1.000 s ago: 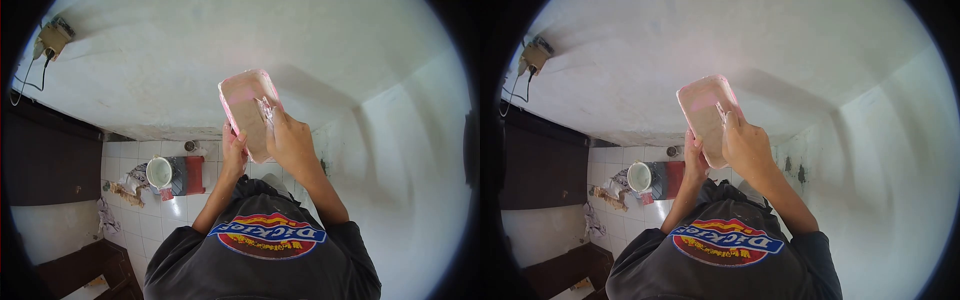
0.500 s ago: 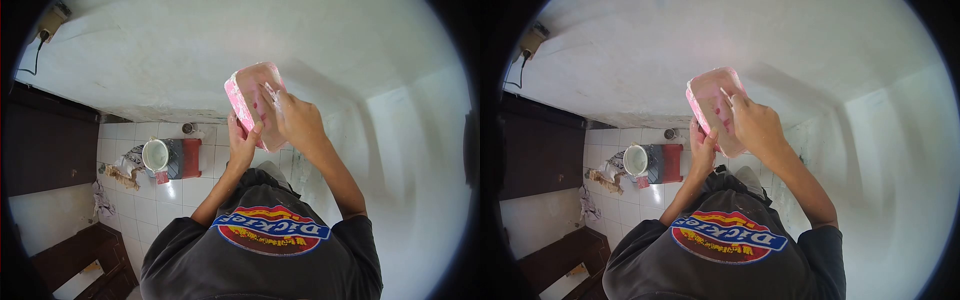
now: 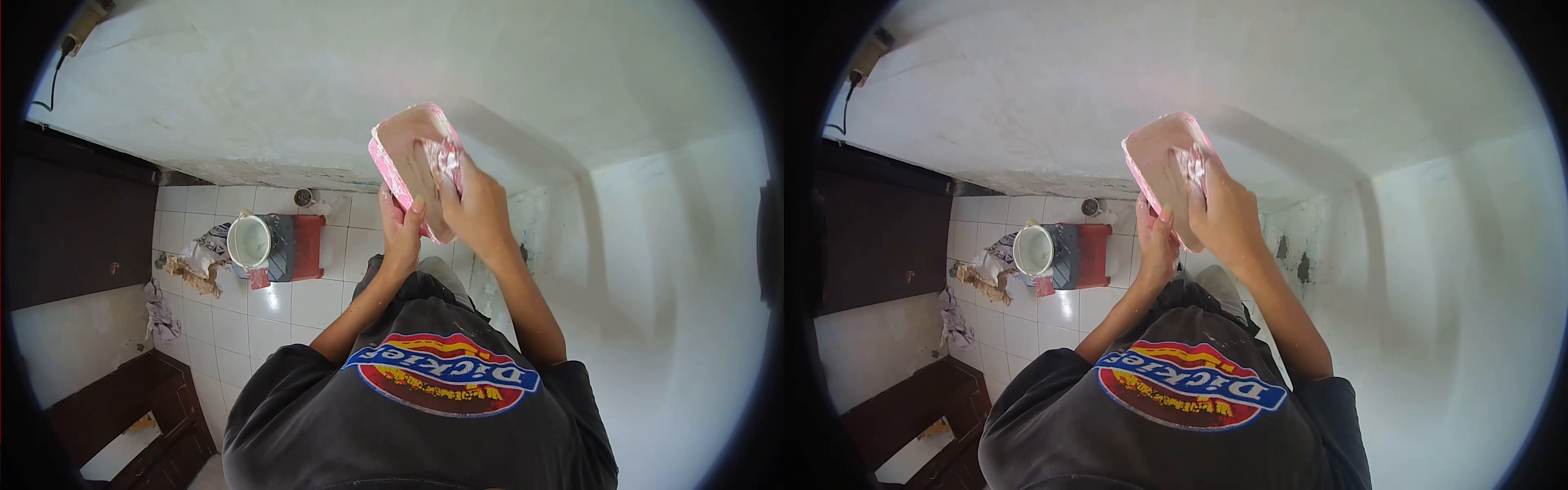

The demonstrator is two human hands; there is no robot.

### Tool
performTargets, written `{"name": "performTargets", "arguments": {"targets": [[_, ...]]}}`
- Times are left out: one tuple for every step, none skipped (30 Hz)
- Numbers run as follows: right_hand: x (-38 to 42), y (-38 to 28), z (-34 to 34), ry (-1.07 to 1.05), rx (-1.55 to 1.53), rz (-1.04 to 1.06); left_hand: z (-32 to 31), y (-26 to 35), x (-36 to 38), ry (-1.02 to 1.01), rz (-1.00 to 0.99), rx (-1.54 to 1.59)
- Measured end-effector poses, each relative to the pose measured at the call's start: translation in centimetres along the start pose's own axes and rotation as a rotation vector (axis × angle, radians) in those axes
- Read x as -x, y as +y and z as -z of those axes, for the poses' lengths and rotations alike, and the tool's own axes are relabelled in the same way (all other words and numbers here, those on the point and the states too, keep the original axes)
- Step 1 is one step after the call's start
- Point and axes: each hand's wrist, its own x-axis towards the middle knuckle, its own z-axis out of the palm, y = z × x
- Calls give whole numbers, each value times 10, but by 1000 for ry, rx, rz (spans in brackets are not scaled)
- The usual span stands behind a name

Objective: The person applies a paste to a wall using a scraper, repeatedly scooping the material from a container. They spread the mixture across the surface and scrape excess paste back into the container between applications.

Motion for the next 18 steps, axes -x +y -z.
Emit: {"name": "performTargets", "arguments": {"targets": [[-5,-1,5,-1,1,-2,-2,1,0,-4,-1,-9],[-13,-3,14,-4,45,29,-3,3,1,-8,-3,-18],[-19,-5,23,-7,87,59,-2,4,1,-7,-2,-18],[-23,-5,29,-9,88,57,-1,5,1,-29,11,-80],[-28,-6,35,-11,170,108,-1,6,2,-49,23,-140],[-30,-6,38,-12,252,159,-3,7,2,-49,23,-137],[-29,-3,37,-13,255,158,-7,8,4,-30,-48,-179],[-28,1,34,-26,257,188,-12,9,5,-10,-120,-221],[-26,4,30,-40,258,220,-16,11,6,-9,-121,-218],[-24,5,27,-43,260,223,-20,13,8,16,-159,-238],[-21,5,22,-50,248,234,-22,14,8,41,-198,-260],[-17,5,19,-58,234,244,-23,16,9,45,-199,-259],[-14,7,15,-59,234,248,-24,16,10,58,-203,-241],[-12,9,12,-50,236,250,-25,17,10,70,-207,-223],[-10,8,11,-44,240,252,-25,17,11,75,-208,-220],[-9,6,12,-49,241,257,-26,16,12,68,-214,-207],[-8,5,13,-66,230,239,-26,16,12,61,-221,-196],[-5,3,15,-84,219,218,-25,15,13,66,-220,-197]]}}
